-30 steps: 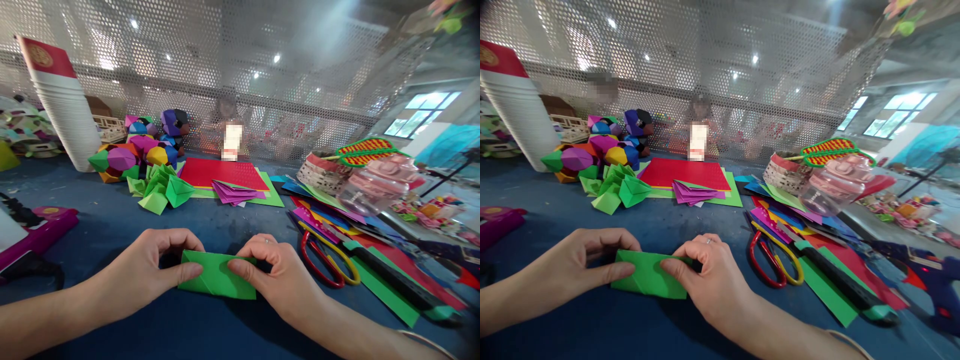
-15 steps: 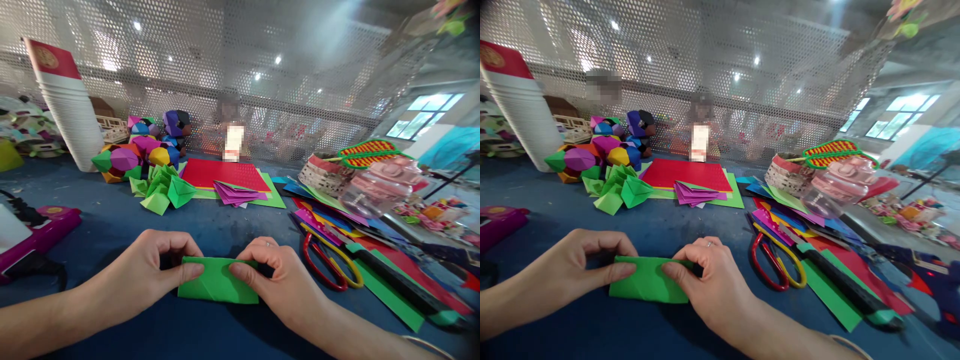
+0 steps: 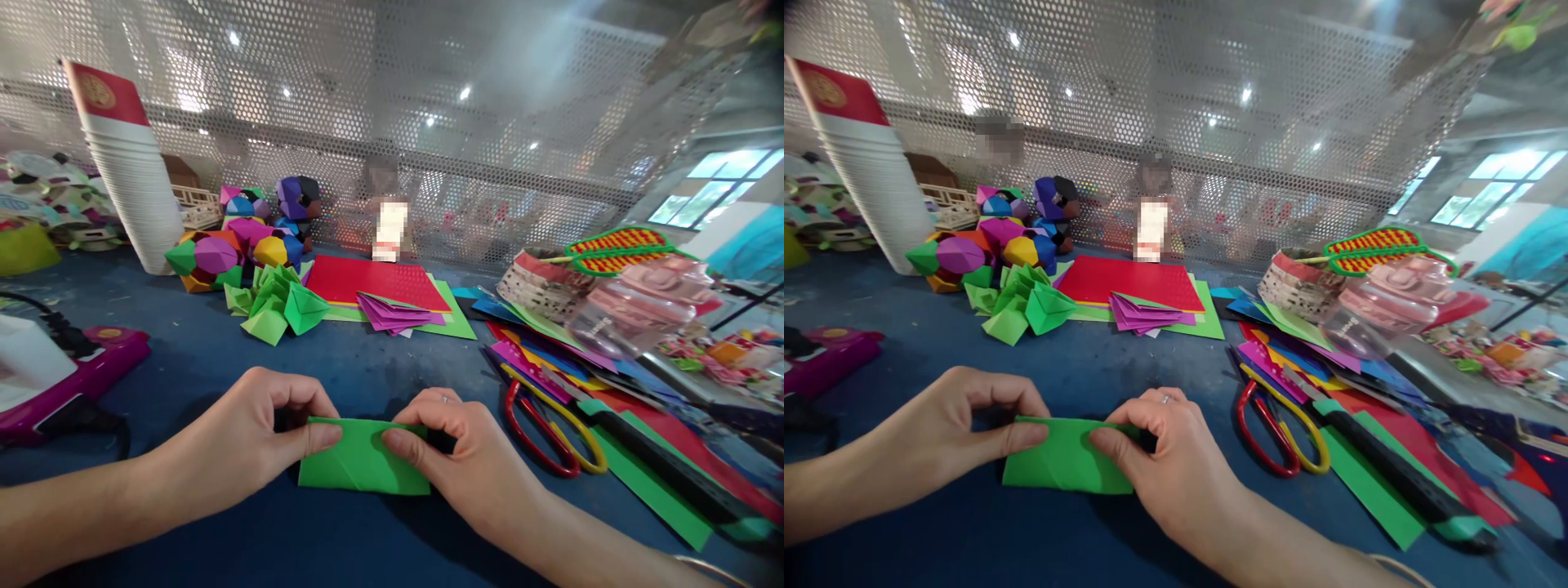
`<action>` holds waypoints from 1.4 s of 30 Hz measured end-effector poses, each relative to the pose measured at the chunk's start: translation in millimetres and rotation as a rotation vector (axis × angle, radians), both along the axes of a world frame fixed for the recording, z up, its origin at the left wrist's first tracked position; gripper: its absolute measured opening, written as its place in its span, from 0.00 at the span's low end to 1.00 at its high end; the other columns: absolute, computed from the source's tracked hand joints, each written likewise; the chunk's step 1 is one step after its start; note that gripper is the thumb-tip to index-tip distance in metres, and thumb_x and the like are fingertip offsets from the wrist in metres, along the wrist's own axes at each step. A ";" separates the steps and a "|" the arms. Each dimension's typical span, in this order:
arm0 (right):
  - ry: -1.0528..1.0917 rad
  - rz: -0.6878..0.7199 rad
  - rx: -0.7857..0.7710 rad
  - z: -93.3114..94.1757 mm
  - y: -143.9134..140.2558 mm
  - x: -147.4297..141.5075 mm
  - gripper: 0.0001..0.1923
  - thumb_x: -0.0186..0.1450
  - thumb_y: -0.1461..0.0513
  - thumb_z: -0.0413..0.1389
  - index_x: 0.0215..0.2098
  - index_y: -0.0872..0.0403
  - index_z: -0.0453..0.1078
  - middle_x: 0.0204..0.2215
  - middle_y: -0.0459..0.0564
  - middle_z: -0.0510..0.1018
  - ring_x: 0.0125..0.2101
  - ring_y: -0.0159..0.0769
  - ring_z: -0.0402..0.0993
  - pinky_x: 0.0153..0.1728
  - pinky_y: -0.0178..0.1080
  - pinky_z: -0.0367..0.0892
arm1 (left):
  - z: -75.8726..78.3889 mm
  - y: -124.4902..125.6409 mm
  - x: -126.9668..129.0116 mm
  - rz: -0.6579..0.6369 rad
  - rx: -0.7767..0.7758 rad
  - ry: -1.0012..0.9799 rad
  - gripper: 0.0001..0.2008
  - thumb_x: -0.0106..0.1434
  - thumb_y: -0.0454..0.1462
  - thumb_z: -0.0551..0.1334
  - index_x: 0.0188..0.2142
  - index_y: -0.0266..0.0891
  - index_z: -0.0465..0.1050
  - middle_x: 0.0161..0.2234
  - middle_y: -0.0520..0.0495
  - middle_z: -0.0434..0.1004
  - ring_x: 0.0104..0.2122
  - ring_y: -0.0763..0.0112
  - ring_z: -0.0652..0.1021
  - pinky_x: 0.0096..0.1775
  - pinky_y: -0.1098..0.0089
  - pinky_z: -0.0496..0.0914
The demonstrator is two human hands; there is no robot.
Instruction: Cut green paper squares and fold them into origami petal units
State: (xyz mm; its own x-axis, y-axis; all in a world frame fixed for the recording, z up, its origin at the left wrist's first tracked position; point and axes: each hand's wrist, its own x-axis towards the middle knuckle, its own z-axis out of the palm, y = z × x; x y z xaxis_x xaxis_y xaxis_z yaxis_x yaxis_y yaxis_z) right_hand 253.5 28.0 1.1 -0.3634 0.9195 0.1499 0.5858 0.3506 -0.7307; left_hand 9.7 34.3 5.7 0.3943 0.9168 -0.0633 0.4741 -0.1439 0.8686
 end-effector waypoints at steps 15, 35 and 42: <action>-0.095 0.145 0.098 2.3 -3.9 -4.0 0.10 0.68 0.62 0.62 0.29 0.52 0.73 0.27 0.43 0.74 0.37 0.37 0.68 0.41 0.43 0.59 | -6.4 -6.4 -0.8 -0.025 -0.015 0.101 0.17 0.65 0.48 0.60 0.26 0.41 0.75 0.21 0.55 0.65 0.24 0.73 0.65 0.27 0.71 0.57; -0.231 0.105 0.161 -2.0 -7.7 -8.5 0.12 0.65 0.72 0.60 0.35 0.51 0.64 0.32 0.44 0.72 0.37 0.38 0.68 0.39 0.43 0.60 | -7.3 -16.8 4.6 -0.358 1.106 0.351 0.11 0.71 0.28 0.52 0.41 0.38 0.73 0.42 0.43 0.79 0.40 0.60 0.77 0.42 0.63 0.72; -0.238 0.081 0.116 2.2 -6.9 -10.0 0.11 0.65 0.70 0.62 0.34 0.51 0.64 0.32 0.43 0.72 0.37 0.38 0.68 0.41 0.43 0.61 | -13.6 -11.4 -6.9 -0.597 0.876 0.202 0.19 0.66 0.23 0.52 0.46 0.40 0.77 0.40 0.44 0.81 0.38 0.64 0.80 0.41 0.70 0.76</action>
State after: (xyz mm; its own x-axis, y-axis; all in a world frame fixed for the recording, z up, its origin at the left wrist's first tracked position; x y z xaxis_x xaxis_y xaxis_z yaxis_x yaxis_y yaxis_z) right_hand 243.5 21.1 3.3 -0.4725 0.8678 0.1540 0.7029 0.4764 -0.5282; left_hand 2.7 22.8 -7.8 0.8487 0.3374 0.4073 0.2441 -0.9331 0.2642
